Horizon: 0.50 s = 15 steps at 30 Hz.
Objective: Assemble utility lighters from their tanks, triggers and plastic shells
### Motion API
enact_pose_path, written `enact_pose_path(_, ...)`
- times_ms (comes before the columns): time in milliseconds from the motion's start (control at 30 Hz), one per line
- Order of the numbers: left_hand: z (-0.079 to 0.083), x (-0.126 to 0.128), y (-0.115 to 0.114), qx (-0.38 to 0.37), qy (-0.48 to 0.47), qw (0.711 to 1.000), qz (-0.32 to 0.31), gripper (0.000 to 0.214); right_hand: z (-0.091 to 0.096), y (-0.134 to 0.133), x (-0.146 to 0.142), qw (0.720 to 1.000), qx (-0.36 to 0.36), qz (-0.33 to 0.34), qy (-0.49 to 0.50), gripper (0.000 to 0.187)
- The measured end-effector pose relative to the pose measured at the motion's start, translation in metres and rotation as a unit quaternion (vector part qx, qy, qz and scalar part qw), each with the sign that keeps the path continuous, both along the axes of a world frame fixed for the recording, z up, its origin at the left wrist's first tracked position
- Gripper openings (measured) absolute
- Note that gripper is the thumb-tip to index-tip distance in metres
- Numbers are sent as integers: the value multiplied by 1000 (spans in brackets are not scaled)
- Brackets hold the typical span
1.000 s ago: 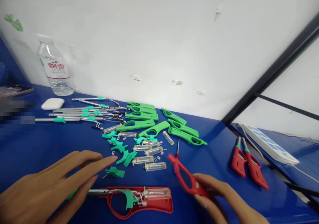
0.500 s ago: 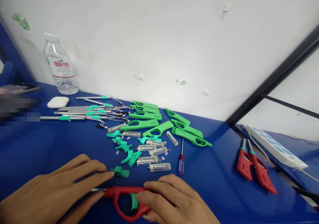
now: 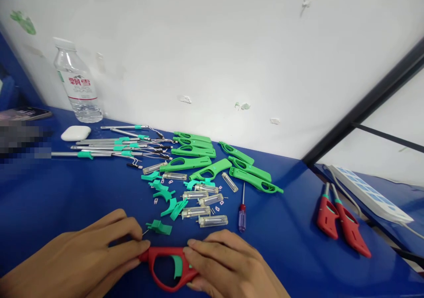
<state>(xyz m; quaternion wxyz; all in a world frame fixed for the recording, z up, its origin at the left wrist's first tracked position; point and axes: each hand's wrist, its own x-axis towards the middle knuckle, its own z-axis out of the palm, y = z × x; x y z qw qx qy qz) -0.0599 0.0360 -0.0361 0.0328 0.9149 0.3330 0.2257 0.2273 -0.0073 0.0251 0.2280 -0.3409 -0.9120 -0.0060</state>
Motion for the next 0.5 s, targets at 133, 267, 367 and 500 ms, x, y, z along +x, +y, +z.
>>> enact_pose_path(133, -3, 4, -1, 12, -23, 1000, 12, 43, -5, -2, -1, 997, -61, -22, 34, 28)
enact_pose_path(267, -7, 8, -2, 31, -24, 999, 21, 36, -22, -4, -1, 985, -109, -32, 129, 23)
enact_pose_path(367, -10, 8, -2, 68, 8, 997, 26, 38, -28, -4, -2, 975, -137, -47, 171, 19)
enact_pose_path(500, -9, 6, -2, 130, 50, 989, 42, 41, -19, -6, -5, 971, -176, -68, 148, 20)
